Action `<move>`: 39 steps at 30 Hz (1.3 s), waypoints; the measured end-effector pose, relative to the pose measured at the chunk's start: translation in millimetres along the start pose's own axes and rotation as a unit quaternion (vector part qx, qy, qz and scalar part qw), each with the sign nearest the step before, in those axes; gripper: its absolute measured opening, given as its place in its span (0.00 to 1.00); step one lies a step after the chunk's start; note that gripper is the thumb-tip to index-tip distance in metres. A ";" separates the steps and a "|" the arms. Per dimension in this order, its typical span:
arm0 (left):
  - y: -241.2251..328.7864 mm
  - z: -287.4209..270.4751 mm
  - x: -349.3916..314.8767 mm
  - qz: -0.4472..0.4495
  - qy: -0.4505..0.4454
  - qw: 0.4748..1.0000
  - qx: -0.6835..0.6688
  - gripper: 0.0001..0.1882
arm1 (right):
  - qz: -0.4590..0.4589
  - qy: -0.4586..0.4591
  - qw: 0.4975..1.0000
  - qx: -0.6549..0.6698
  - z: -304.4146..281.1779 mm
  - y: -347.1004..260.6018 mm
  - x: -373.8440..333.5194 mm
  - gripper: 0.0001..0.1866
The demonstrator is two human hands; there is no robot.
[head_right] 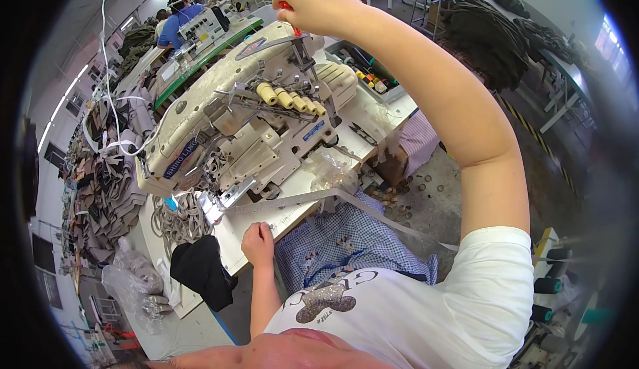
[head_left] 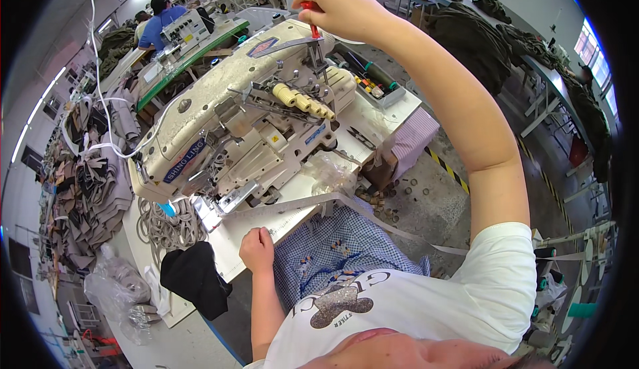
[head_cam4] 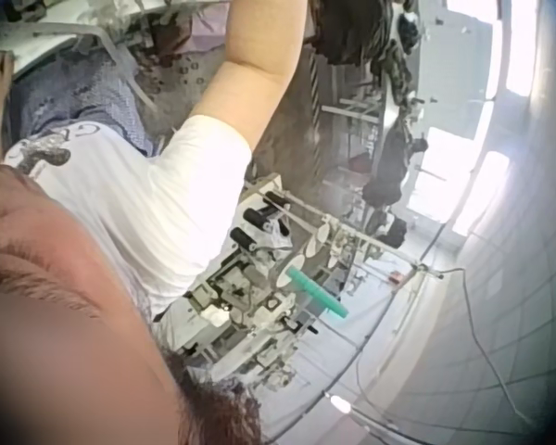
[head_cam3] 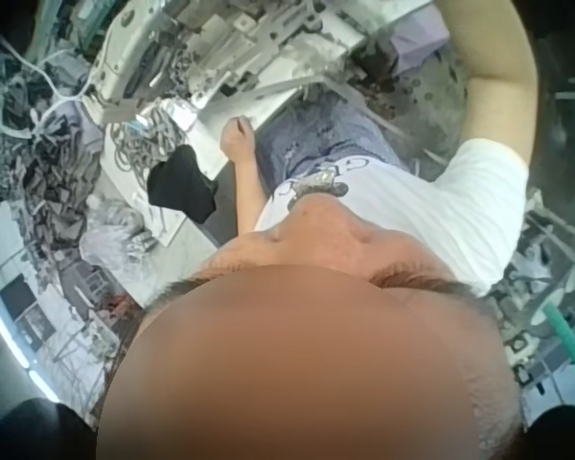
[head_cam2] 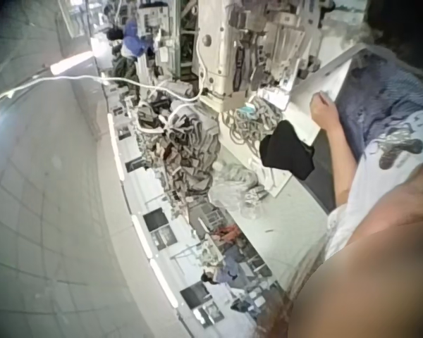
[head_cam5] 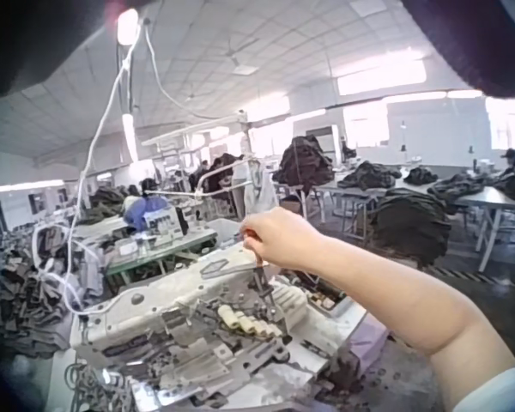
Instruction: Threading an industrial overlock sewing machine using tweezers and performing basic setup.
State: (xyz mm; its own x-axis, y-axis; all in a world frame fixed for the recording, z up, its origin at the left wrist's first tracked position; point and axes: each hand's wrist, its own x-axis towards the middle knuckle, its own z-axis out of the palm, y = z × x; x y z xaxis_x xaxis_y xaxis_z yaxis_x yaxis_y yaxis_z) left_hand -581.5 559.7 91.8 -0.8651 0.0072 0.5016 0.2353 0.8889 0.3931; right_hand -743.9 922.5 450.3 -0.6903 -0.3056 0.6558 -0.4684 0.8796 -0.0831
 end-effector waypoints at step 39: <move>238.6 35.8 118.3 -0.269 -0.349 0.370 -0.818 0.13 | -0.056 -0.029 0.996 -0.056 -14.1 -18.2 1.3 0.12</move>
State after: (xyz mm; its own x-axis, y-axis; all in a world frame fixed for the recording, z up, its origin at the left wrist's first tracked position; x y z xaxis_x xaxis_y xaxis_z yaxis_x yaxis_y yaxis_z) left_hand -643.6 789.0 217.3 -0.7507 0.6551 -0.0851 -0.5952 -0.6149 0.5174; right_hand -728.5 911.3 463.2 -0.6690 -0.4218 0.6120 -0.4821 0.8729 0.0747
